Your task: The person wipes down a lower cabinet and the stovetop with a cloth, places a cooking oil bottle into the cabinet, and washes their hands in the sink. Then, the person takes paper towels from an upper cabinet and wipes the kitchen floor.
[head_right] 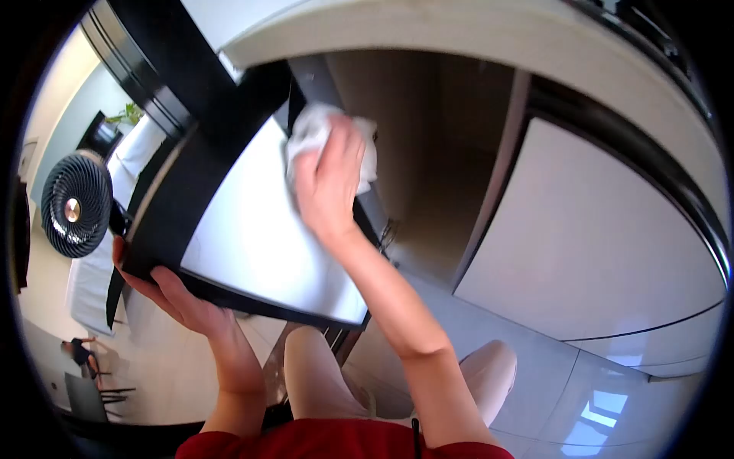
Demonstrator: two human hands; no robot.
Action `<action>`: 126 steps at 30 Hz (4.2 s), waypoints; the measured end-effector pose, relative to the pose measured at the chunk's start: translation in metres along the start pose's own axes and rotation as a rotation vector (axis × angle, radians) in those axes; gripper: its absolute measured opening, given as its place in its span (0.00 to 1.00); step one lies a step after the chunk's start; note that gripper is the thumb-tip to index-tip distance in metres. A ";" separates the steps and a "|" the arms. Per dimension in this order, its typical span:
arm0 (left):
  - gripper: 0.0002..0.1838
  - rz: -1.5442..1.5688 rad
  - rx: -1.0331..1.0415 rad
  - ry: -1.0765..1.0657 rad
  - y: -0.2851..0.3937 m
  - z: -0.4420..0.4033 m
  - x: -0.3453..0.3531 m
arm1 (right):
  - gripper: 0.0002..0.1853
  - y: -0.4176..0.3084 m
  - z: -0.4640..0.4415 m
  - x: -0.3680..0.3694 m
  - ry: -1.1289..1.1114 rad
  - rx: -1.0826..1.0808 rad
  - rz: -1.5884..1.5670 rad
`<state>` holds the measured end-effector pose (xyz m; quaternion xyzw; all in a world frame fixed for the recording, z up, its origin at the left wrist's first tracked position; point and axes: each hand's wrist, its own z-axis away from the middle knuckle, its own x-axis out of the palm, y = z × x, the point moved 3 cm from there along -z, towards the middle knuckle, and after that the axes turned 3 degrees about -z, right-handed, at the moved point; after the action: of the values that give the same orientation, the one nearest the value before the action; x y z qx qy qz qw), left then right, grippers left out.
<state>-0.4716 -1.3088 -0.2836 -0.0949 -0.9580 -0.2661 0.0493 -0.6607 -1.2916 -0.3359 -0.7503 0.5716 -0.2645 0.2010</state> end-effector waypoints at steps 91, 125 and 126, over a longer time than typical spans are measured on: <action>0.26 -0.441 -0.266 -1.165 0.128 -0.104 0.238 | 0.21 -0.230 -0.246 -0.181 -0.073 0.438 0.923; 0.27 0.109 0.316 -1.441 0.582 0.171 0.415 | 0.24 -0.286 -0.282 -0.722 -0.668 0.407 1.337; 0.27 0.146 0.312 -1.453 0.595 0.182 0.422 | 0.24 -0.290 -0.284 -0.740 -0.641 0.435 1.362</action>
<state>-0.7685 -0.6484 -0.0795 -0.3023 -0.7671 0.0067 -0.5658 -0.7737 -0.5010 -0.0634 -0.2179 0.7553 0.0404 0.6168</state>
